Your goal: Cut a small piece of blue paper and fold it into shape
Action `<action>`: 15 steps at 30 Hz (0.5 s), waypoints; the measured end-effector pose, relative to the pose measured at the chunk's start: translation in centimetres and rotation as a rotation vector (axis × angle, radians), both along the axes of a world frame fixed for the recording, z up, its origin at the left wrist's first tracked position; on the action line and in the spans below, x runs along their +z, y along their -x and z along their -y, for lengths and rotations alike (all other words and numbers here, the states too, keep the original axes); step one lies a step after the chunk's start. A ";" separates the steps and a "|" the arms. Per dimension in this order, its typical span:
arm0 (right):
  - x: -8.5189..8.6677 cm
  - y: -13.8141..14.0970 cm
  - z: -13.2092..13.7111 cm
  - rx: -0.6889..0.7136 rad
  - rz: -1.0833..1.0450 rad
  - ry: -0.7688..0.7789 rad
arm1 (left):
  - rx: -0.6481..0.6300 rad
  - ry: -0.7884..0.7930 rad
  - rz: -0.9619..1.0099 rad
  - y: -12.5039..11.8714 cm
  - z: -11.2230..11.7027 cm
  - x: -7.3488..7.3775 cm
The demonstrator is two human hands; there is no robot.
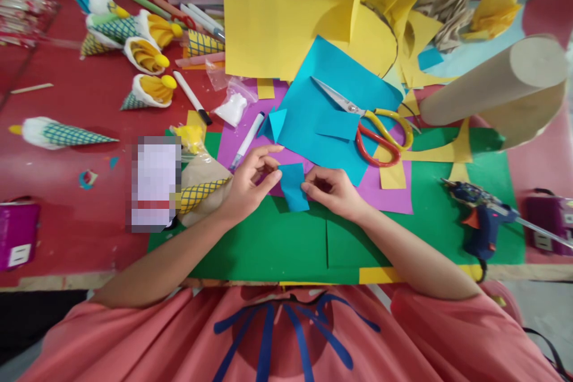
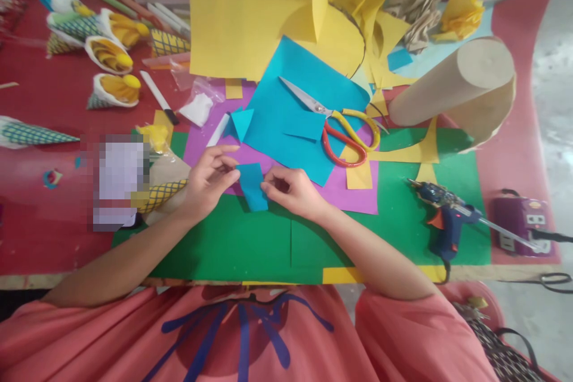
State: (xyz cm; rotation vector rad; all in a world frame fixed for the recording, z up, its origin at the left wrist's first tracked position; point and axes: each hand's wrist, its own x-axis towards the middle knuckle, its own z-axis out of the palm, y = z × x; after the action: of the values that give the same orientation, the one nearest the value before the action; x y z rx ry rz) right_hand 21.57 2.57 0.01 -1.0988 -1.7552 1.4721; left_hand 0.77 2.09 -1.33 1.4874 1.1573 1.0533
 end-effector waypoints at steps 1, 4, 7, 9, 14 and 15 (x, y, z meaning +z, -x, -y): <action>0.0 0.0 0.0 0.005 0.005 -0.003 | 0.007 -0.008 -0.013 0.0 0.0 0.0; 0.0 0.0 0.0 0.013 0.004 -0.012 | 0.028 -0.032 -0.042 0.0 0.1 0.2; 0.0 -0.1 0.0 0.022 0.007 -0.010 | 0.044 -0.037 -0.046 0.0 0.2 0.4; 0.0 -0.1 0.0 0.030 0.009 -0.013 | 0.052 -0.037 -0.042 0.0 0.3 0.5; 0.0 -0.1 0.0 0.051 0.005 -0.006 | 0.072 -0.036 -0.039 -0.1 0.3 0.5; 0.0 -0.1 0.0 0.050 0.001 -0.002 | 0.076 -0.039 -0.036 -0.1 0.2 0.5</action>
State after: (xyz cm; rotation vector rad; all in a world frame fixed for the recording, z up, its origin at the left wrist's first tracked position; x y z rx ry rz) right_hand 21.68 2.58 0.04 -1.0619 -1.7960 1.4997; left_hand 0.87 1.85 -0.80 1.5079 1.2334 1.1105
